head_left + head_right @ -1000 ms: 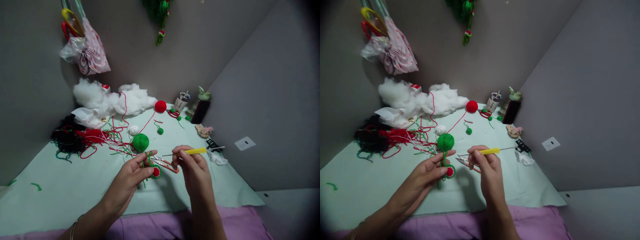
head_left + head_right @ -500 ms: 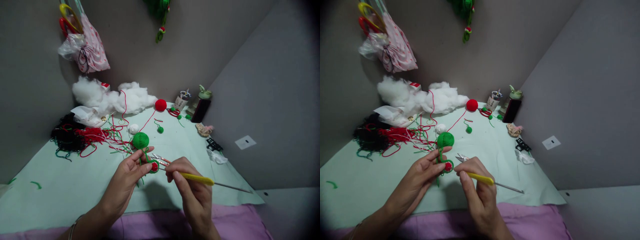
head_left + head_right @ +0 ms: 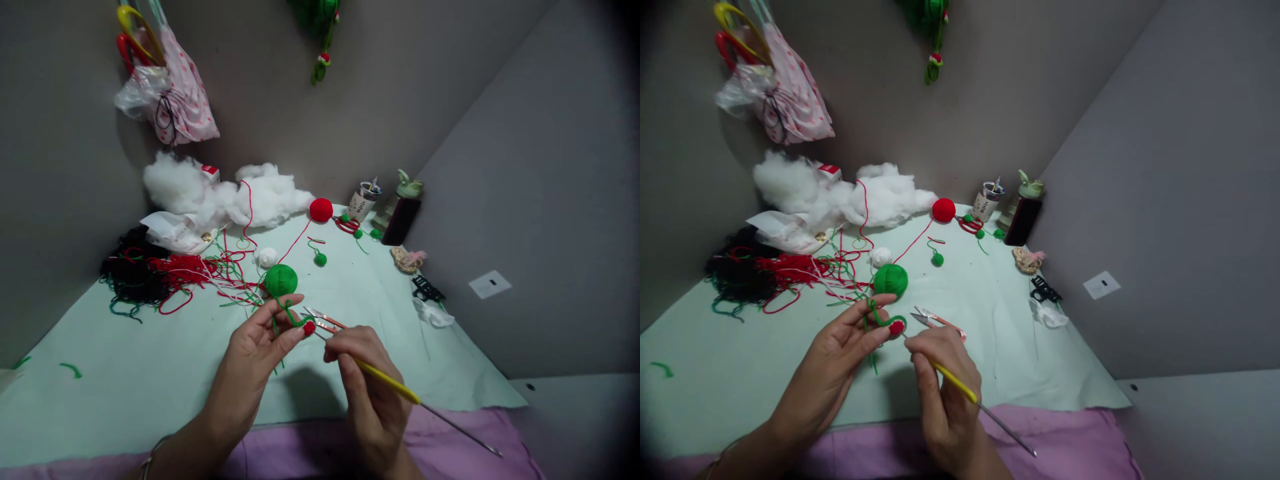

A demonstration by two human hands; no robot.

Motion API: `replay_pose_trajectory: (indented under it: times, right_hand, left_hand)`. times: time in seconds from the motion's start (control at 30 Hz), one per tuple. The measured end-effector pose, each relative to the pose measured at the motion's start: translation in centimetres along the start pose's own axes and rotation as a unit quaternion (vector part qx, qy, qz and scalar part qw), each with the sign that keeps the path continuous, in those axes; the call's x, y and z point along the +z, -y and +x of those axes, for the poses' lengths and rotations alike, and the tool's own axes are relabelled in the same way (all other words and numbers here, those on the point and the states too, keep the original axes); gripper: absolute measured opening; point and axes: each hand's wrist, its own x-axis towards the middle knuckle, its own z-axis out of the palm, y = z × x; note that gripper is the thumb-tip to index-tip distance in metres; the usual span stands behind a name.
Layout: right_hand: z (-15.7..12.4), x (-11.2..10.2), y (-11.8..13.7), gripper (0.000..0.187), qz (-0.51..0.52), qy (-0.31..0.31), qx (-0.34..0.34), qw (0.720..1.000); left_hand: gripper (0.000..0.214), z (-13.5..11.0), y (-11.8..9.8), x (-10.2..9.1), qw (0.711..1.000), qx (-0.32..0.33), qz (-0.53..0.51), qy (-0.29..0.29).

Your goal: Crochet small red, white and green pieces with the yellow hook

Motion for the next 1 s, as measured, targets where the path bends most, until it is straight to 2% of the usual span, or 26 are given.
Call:
replay_pose_trajectory:
  times: [0.13, 0.3, 0.4, 0.57, 0.77, 1.0]
  right_hand:
    - [-0.1, 0.3, -0.1, 0.032, 0.004, 0.004, -0.005, 1.000]
    - [-0.3, 1.2, -0.7, 0.049, -0.065, -0.004, -0.074, 0.995]
    - [-0.6, 1.6, -0.9, 0.054, -0.090, -0.039, -0.068, 0.993]
    - [-0.3, 1.2, -1.0, 0.050, -0.047, -0.026, -0.047, 0.997]
    - [-0.3, 1.6, -1.4, 0.046, -0.042, -0.035, -0.075, 0.996]
    - [-1.1, 2.7, -2.1, 0.047, -0.109, -0.049, -0.149, 0.982]
  left_hand:
    - [0.039, 0.0, 0.0, 0.2, 1.000, 0.003, -0.020, -0.009]
    - [0.037, -0.3, 0.4, 0.3, 0.999, -0.006, -0.033, 0.016]
    - [0.034, -0.4, 0.3, 0.3, 0.999, -0.010, -0.038, 0.029]
    - [0.024, -0.5, -0.1, 0.4, 0.997, -0.015, -0.050, 0.064]
    - [0.012, -0.2, -0.2, 0.4, 0.999, -0.006, -0.046, 0.028]
    - [0.016, 0.1, -0.4, 0.7, 1.000, 0.001, -0.028, 0.002]
